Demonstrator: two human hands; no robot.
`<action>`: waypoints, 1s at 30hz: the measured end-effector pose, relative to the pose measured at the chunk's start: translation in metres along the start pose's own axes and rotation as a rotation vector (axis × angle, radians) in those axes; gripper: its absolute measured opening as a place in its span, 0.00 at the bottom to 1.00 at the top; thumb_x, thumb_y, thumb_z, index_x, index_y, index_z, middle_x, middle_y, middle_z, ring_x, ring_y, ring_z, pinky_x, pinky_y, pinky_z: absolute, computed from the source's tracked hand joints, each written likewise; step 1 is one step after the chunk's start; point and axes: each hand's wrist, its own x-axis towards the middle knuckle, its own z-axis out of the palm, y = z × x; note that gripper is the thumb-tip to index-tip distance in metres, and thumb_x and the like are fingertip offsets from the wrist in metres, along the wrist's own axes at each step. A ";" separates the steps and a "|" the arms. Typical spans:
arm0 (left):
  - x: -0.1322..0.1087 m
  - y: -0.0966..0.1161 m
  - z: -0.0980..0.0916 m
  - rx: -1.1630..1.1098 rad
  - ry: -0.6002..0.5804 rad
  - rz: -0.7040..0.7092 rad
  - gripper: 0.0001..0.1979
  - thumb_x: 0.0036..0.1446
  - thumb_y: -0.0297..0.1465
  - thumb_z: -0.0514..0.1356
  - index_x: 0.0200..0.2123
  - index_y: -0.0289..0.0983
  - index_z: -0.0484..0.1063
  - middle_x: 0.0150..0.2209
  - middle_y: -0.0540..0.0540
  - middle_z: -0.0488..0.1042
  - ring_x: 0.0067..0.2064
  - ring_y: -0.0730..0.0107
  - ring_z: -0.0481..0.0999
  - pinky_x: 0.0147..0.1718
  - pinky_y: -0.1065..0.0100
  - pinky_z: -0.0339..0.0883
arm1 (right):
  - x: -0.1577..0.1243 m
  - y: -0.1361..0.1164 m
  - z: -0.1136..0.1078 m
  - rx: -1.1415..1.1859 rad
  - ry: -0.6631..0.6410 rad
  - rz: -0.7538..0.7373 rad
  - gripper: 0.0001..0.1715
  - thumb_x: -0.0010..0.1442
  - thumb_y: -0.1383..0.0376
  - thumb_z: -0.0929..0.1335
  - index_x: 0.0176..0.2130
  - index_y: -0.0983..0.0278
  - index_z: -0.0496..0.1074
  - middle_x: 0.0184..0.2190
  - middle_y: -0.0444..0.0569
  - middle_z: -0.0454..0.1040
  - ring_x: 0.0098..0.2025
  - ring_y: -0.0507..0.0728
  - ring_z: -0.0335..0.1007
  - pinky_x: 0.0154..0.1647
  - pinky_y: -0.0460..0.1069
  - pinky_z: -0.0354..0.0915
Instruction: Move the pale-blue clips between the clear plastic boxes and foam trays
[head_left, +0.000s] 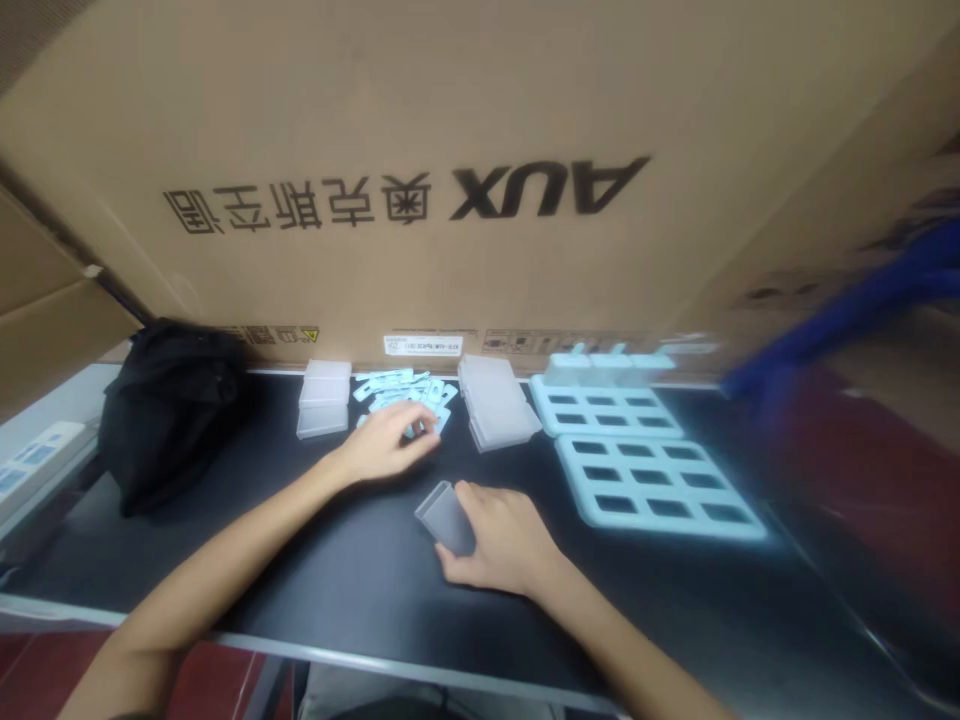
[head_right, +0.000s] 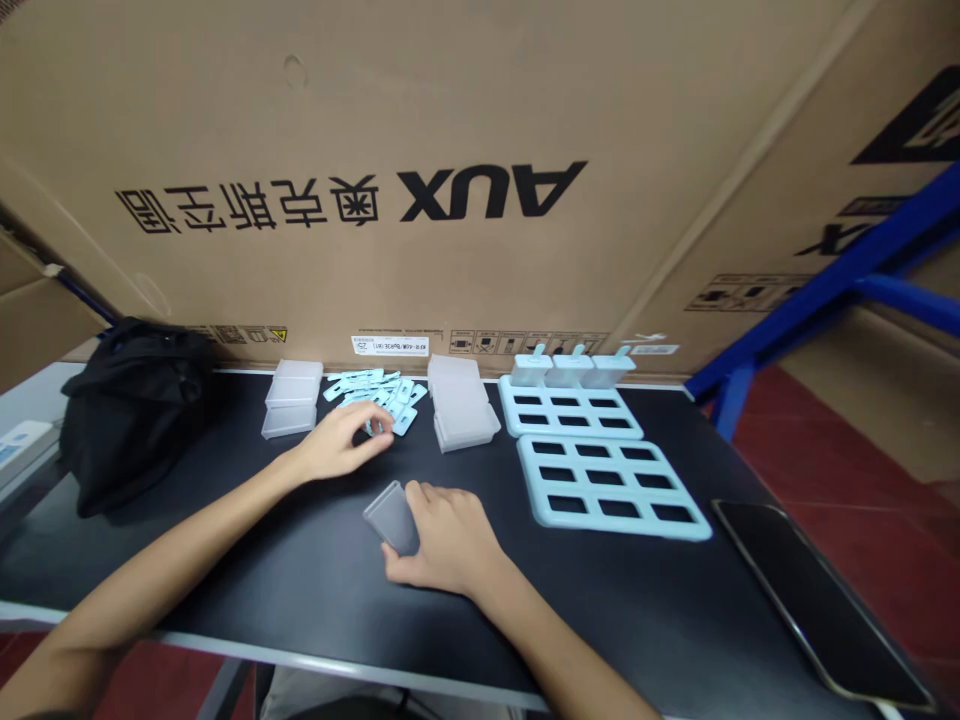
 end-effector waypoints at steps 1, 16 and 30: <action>-0.009 0.009 -0.003 -0.055 -0.086 0.052 0.12 0.68 0.39 0.59 0.50 0.39 0.72 0.46 0.43 0.78 0.45 0.63 0.77 0.47 0.62 0.72 | 0.000 0.000 0.001 0.008 0.007 -0.005 0.21 0.52 0.49 0.69 0.36 0.62 0.68 0.33 0.50 0.79 0.32 0.61 0.76 0.30 0.51 0.55; -0.082 -0.026 -0.056 -0.036 0.073 -0.005 0.21 0.58 0.46 0.69 0.50 0.42 0.76 0.53 0.40 0.76 0.55 0.55 0.77 0.57 0.54 0.73 | -0.002 0.002 0.002 0.060 0.087 -0.089 0.22 0.60 0.47 0.70 0.39 0.61 0.66 0.35 0.48 0.80 0.33 0.59 0.77 0.31 0.49 0.55; -0.127 -0.105 -0.064 0.334 0.389 -0.366 0.23 0.59 0.51 0.65 0.49 0.41 0.76 0.45 0.46 0.78 0.35 0.67 0.75 0.35 0.66 0.71 | -0.001 0.004 0.006 -0.046 0.084 -0.121 0.17 0.69 0.52 0.64 0.36 0.61 0.66 0.30 0.46 0.77 0.29 0.55 0.72 0.29 0.50 0.48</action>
